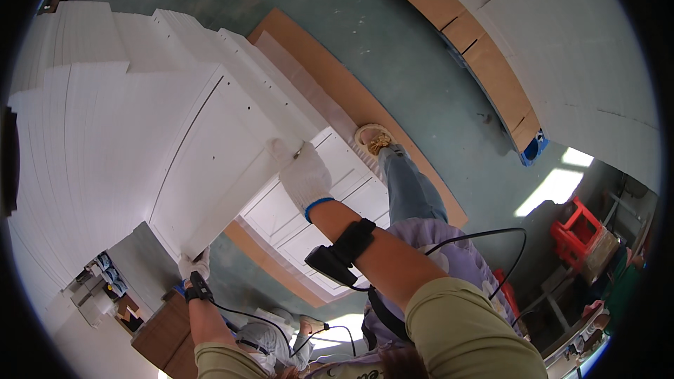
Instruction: Organize and stack white furniture panels in a workshop environment.
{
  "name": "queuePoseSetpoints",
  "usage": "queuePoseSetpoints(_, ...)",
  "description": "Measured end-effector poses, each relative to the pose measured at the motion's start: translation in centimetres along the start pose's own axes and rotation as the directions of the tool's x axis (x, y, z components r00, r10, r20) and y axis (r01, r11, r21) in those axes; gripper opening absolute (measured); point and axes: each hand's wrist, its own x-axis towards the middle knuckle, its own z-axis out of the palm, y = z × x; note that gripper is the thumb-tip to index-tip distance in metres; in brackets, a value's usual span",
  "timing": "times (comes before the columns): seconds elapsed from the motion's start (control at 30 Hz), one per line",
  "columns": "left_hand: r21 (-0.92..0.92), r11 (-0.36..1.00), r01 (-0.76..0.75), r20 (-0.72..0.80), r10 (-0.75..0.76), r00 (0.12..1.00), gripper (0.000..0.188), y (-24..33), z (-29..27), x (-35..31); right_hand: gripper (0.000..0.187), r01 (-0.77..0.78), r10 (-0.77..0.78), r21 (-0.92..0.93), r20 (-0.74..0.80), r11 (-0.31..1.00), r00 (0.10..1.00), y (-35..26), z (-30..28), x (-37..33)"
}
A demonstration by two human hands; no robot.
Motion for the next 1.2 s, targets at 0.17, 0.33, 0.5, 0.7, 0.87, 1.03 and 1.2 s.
queuePoseSetpoints(0.17,0.054,0.999,-0.005,0.017,0.004,1.0,0.035,0.2,0.1,0.0,0.067,0.046,-0.045,0.032,-0.026,0.998,0.999,1.1,0.4,1.1)
queuePoseSetpoints(0.33,0.08,0.995,0.066,-0.03,-0.064,0.997,0.036,-0.2,1.4,-1.7,0.065,0.044,-0.046,-0.027,-0.05,0.999,0.998,1.0,0.0,1.3)
queuePoseSetpoints(0.5,0.078,0.987,0.144,-0.017,-0.143,0.99,0.038,0.9,-0.9,-0.1,0.06,-0.026,0.024,0.045,0.043,0.999,0.999,0.6,-0.3,1.1)
queuePoseSetpoints(0.7,0.576,0.811,0.107,-0.065,-0.084,0.994,0.043,2.0,-2.3,0.1,0.078,0.037,-0.032,-0.043,0.109,0.998,0.993,1.9,-0.4,2.4)
queuePoseSetpoints(0.87,0.91,0.403,0.094,-0.195,0.217,0.956,0.05,6.1,-2.8,0.9,0.078,0.163,-0.119,-0.477,0.121,0.863,0.985,-0.3,-2.3,1.8)
queuePoseSetpoints(1.03,0.878,-0.432,-0.208,0.477,0.833,0.28,0.053,11.4,-12.9,7.0,0.076,0.236,-0.202,-0.705,0.133,0.669,0.97,-2.4,-0.7,-0.6)
queuePoseSetpoints(1.2,0.915,0.381,-0.13,0.051,0.21,0.976,0.058,7.7,-7.6,9.4,0.059,0.069,-0.384,-0.968,-0.029,0.24,0.923,-3.1,-0.6,-0.4)
